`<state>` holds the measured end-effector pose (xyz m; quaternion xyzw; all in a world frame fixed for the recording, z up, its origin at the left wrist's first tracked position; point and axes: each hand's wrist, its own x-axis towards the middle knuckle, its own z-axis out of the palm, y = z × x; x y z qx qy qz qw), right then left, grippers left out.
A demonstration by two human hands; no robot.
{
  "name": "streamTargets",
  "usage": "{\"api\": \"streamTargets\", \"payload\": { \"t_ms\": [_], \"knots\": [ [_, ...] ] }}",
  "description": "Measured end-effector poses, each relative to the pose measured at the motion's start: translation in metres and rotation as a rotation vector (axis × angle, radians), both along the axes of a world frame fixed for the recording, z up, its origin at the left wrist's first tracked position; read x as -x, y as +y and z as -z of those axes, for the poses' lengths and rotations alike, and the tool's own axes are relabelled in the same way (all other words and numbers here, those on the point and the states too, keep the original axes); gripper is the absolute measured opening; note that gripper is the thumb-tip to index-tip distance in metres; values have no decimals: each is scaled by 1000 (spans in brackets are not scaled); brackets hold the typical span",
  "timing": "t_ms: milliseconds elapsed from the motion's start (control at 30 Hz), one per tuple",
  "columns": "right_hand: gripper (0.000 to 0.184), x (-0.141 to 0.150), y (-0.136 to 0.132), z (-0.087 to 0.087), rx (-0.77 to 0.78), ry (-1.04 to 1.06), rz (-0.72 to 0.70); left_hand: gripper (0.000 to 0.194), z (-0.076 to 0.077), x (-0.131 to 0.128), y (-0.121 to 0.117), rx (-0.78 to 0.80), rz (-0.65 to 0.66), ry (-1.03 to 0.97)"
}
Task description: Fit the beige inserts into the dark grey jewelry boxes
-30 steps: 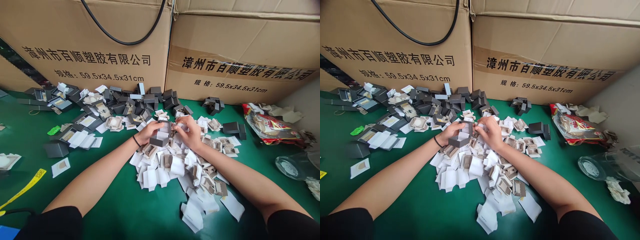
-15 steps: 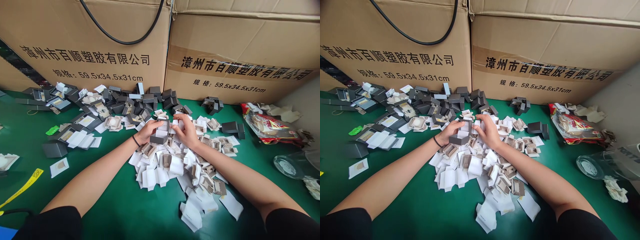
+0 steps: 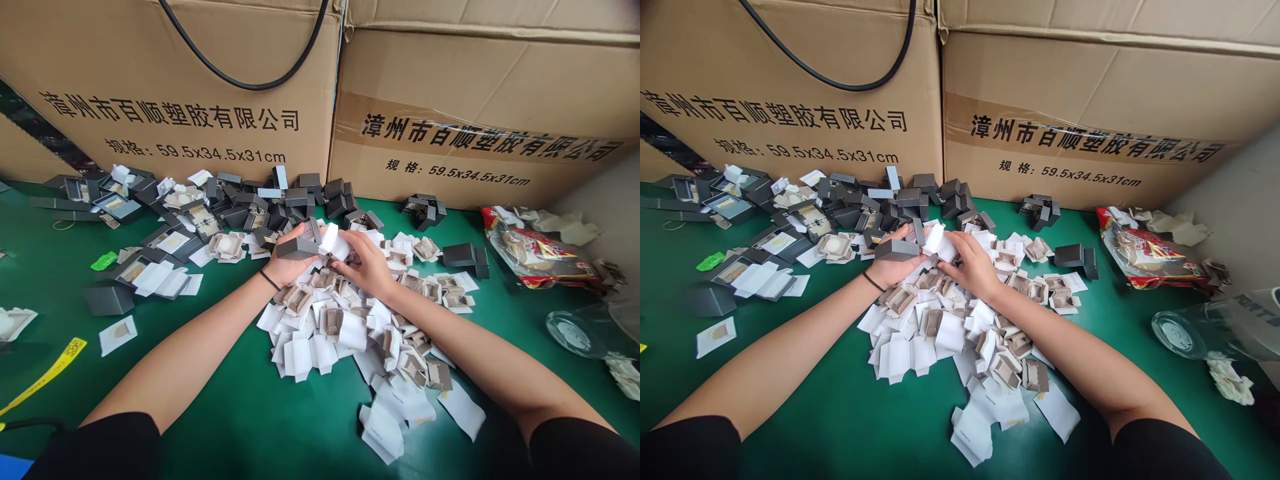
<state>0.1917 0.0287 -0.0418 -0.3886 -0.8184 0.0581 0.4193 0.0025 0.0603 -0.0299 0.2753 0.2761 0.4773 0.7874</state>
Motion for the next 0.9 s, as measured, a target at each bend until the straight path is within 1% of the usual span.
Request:
{"api": "streamTargets", "payload": {
  "t_ms": [100, 233, 300, 367, 433, 500, 567, 733, 900],
  "knots": [
    [42, 0, 1, 0, -39, -1, 37, 24, 0, 0, -1, -39, 6, 55],
    [37, 0, 0, -1, -33, 11, 64, 24, -1, -1, -2, -45, 19, 38],
    [40, 0, -1, -1, -13, 15, 78, 25, -2, -2, -3, -28, 21, 30],
    [47, 0, -1, 0, 14, 9, 95, 25, -3, -3, -4, -35, 32, 44],
    [54, -1, -1, 1, 29, -4, 114, 25, -4, -4, -5, -53, 69, 75],
    [55, -1, -1, 1, 30, -15, 123, 26, -4, -6, -6, -62, 109, 106],
    [55, -1, 0, 2, 24, -17, 104, 26, -4, -7, -7, -72, 117, 114],
    [51, -1, 0, 1, -25, 12, -7, 25, 0, -8, -5, -85, 119, 84],
    [49, -1, -2, -3, -13, 29, -66, 23, -1, -8, -6, -69, 116, 42]
  ]
}}
